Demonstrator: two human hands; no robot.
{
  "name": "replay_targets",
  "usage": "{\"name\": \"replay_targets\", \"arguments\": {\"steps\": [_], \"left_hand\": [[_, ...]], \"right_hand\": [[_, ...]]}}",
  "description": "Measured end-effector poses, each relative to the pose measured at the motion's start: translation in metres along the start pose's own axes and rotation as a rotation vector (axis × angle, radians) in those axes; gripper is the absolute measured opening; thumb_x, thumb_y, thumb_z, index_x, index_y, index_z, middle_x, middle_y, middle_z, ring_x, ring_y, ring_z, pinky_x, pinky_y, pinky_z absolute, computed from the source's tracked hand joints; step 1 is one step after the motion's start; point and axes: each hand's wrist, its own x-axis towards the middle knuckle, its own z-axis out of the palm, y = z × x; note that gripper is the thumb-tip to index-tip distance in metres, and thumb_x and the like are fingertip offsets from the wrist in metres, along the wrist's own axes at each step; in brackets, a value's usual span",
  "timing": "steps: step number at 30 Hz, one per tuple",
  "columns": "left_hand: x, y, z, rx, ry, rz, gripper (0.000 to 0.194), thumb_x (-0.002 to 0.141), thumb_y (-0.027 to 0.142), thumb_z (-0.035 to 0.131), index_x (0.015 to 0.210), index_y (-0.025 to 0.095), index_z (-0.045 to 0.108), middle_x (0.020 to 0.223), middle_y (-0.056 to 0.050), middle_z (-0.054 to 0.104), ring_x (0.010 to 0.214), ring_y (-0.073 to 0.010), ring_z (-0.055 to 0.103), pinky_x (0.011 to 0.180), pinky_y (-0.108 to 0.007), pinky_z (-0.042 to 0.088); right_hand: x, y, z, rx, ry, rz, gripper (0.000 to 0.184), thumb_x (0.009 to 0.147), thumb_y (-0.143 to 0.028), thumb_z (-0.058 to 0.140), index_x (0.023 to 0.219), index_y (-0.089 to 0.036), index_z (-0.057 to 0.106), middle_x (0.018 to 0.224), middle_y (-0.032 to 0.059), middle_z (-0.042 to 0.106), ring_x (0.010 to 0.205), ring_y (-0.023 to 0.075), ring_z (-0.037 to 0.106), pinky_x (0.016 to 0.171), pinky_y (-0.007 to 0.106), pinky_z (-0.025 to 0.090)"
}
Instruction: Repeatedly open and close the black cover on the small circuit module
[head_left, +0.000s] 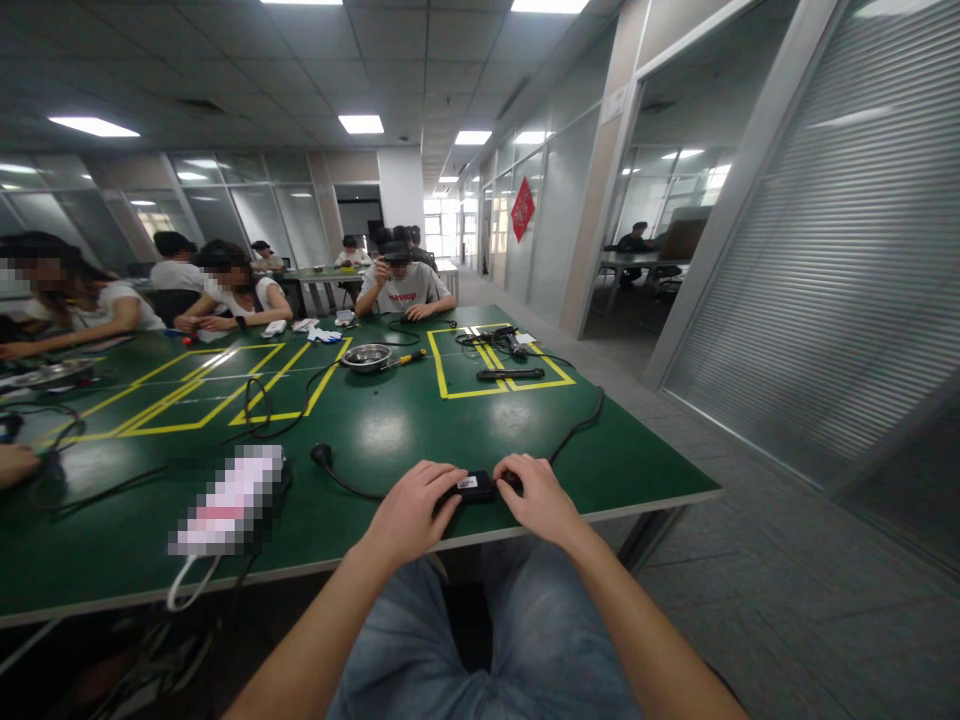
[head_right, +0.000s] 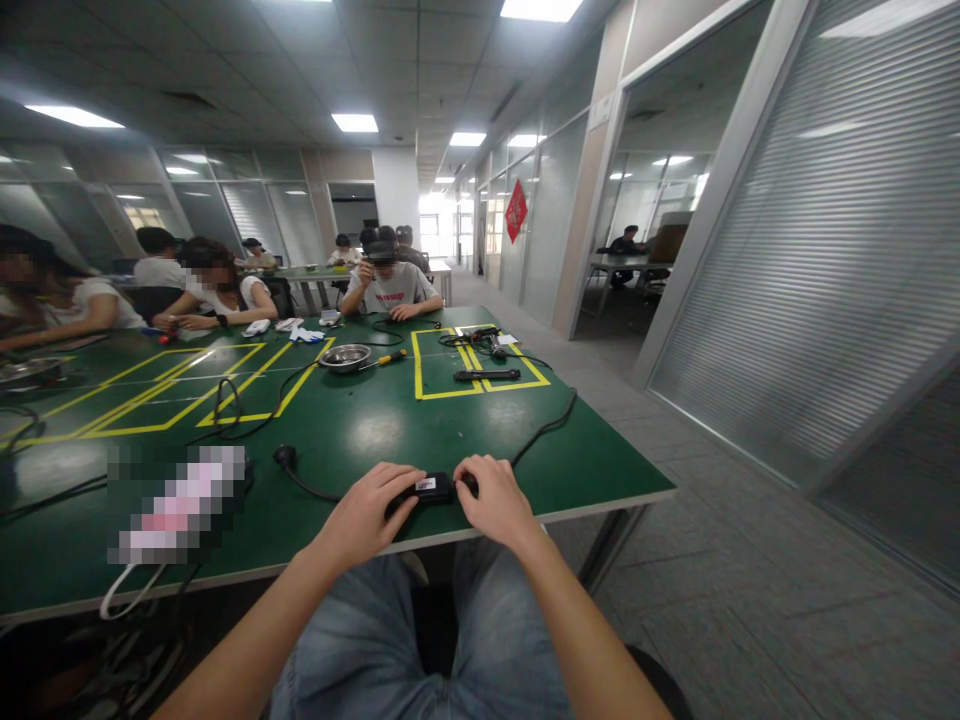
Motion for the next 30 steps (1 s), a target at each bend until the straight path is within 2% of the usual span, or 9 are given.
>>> {"name": "replay_targets", "arguments": {"steps": [19,30], "left_hand": [[-0.0011,-0.0015,0.0005,-0.005,0.027,-0.006,0.034,0.109,0.022,0.057,0.14,0.024,0.07,0.129,-0.013,0.076,0.118,-0.0289,0.07,0.104,-0.047,0.063],[0.0014,-0.0036,0.0012,-0.039,-0.021,0.011,0.035,0.11,0.023,0.058,0.139,0.028,0.075,0.13,-0.012,0.076,0.117,-0.0269,0.071,0.106,-0.045,0.062]], "right_hand": [[0.0001,0.0,0.0002,-0.005,-0.003,0.001,0.016,0.095,-0.011,0.062,0.095,-0.025,0.07,0.095,0.0022,0.074,0.095,0.0238,0.066,0.092,0.038,0.042],[-0.0001,0.0009,-0.0002,-0.003,-0.005,-0.001,0.016,0.095,-0.01,0.063,0.095,-0.025,0.07,0.095,0.0025,0.073,0.096,0.0243,0.065,0.092,0.038,0.042]]}}
